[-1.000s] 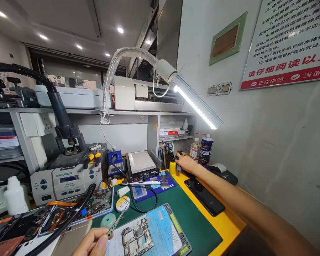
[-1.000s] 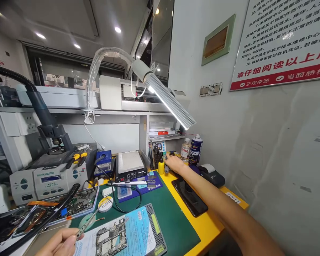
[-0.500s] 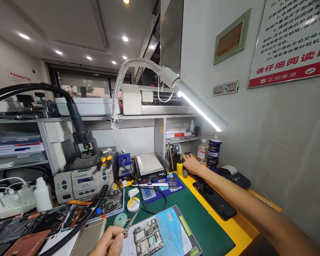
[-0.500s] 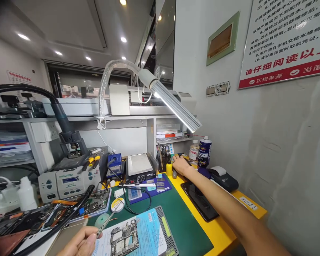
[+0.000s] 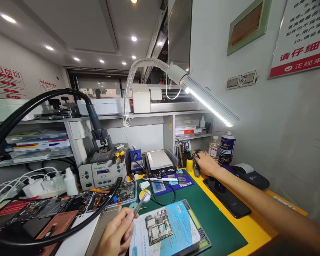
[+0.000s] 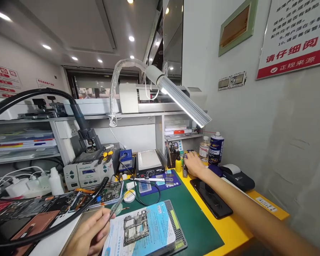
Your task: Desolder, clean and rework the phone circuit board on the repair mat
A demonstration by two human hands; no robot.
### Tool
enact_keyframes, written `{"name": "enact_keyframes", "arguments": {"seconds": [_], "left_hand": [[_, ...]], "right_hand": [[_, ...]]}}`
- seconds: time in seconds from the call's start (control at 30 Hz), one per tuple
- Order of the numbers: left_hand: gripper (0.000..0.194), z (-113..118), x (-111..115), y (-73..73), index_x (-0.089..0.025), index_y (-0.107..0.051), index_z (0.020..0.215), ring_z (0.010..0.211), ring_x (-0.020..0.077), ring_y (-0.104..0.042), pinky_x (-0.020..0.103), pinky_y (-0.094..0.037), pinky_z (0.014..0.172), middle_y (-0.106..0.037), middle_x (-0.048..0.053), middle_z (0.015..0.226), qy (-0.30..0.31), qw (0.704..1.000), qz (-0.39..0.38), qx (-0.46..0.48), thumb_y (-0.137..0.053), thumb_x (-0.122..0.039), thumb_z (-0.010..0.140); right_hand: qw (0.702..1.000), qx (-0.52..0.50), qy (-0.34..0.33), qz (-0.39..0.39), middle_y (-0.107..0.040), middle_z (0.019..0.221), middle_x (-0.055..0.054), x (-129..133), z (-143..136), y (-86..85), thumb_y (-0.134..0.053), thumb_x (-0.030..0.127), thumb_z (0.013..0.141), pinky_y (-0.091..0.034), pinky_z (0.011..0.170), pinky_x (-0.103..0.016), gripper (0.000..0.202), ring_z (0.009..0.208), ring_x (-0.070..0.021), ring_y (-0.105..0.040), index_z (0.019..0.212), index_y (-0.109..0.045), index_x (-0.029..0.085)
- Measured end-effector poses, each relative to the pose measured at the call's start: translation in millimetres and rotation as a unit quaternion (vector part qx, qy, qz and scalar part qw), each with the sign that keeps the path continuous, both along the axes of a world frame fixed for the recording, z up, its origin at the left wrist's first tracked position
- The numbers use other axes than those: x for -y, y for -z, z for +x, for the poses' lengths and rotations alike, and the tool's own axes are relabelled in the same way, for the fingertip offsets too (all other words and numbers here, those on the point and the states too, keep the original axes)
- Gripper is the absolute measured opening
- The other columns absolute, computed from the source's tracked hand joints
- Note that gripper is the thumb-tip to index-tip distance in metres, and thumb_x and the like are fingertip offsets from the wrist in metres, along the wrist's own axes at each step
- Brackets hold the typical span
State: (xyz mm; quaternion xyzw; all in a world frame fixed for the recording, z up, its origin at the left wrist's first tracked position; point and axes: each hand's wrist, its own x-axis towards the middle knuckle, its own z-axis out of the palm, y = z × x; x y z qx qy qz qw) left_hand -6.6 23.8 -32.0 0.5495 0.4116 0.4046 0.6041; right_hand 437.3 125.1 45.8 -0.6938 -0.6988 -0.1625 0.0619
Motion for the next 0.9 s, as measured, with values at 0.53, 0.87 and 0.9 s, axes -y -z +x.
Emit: {"name": "enact_keyframes", "arguments": {"seconds": [0.53,0.87,0.9], "left_hand": [[0.056,2.3,19.0,-30.8,-0.019,-0.060,0.106,0.049,0.0028,-0.014,0.018,-0.013,0.043,-0.033,-0.013,0.067,0.157,0.986,-0.037,0.031,-0.071,-0.074,0.106],[0.055,6.4,61.8,-23.2,-0.019,-0.062,0.103,0.048,0.0044,-0.017,0.020,-0.019,0.044,-0.030,-0.013,0.064,0.125,0.992,0.030,0.015,-0.066,-0.073,0.110],[0.055,4.4,65.6,-23.1,-0.019,-0.062,0.103,0.048,0.0046,-0.018,0.020,-0.020,0.044,-0.031,-0.013,0.064,0.118,0.992,0.034,0.009,-0.066,-0.073,0.110]], "right_hand": [[0.609,-0.728,-0.229,-0.216,-0.084,0.090,-0.009,140.8,-184.0,-2.3,-0.101,0.073,0.066,-0.068,0.071,-0.032,0.082,0.082,-0.0223,-0.081,0.117,-0.086,0.012],[0.554,-0.755,-0.243,-0.252,-0.078,0.065,-0.005,156.5,-186.4,-3.5,-0.106,0.068,0.063,-0.059,0.059,-0.028,0.058,0.056,-0.0154,-0.069,0.070,-0.083,0.015],[0.555,-0.753,-0.245,-0.254,-0.078,0.065,-0.005,156.9,-184.3,-3.3,-0.106,0.067,0.063,-0.059,0.058,-0.028,0.057,0.056,-0.0155,-0.069,0.069,-0.083,0.015]]}}
